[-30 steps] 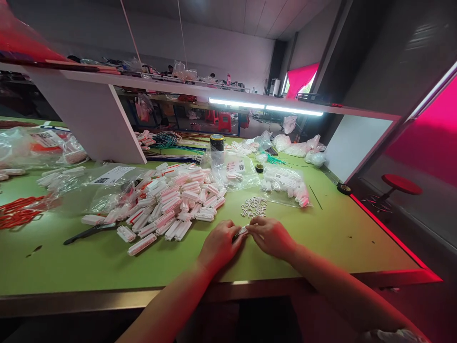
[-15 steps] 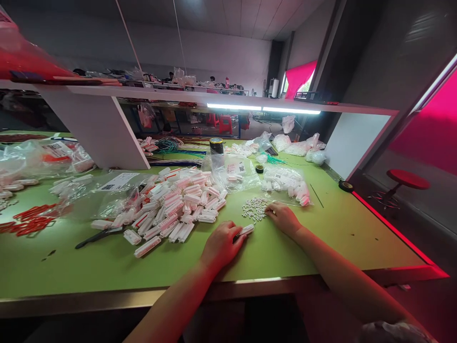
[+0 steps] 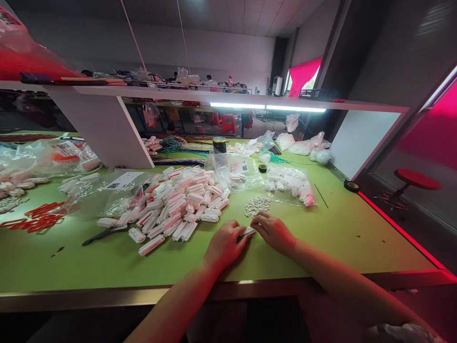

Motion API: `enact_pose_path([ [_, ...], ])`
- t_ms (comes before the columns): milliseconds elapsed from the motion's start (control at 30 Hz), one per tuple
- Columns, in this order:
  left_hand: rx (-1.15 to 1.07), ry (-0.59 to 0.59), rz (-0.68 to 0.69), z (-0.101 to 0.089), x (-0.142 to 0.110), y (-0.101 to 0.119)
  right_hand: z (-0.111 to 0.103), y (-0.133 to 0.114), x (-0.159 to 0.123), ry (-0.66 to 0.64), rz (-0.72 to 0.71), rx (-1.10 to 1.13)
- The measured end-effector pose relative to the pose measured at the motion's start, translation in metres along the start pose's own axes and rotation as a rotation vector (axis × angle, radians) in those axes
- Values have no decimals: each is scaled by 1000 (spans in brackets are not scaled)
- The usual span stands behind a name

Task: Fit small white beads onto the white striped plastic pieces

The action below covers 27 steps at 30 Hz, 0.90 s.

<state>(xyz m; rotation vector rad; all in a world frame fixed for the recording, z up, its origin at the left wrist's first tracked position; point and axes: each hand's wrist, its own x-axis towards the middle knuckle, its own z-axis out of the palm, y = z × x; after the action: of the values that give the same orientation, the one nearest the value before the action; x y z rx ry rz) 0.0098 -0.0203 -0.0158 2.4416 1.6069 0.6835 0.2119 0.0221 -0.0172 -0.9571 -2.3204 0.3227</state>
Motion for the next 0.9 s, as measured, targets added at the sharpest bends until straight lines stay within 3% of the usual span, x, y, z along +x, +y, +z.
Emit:
enact_pose_path([
  [300, -15, 5, 3, -1, 1, 2, 1, -4, -2, -122, -135, -376],
  [600, -28, 9, 6, -2, 0, 3, -9, -1, -7, -41, -124, -298],
  [900, -21, -10, 11, -3, 1, 3, -2, -21, -11, -231, -240, -512],
])
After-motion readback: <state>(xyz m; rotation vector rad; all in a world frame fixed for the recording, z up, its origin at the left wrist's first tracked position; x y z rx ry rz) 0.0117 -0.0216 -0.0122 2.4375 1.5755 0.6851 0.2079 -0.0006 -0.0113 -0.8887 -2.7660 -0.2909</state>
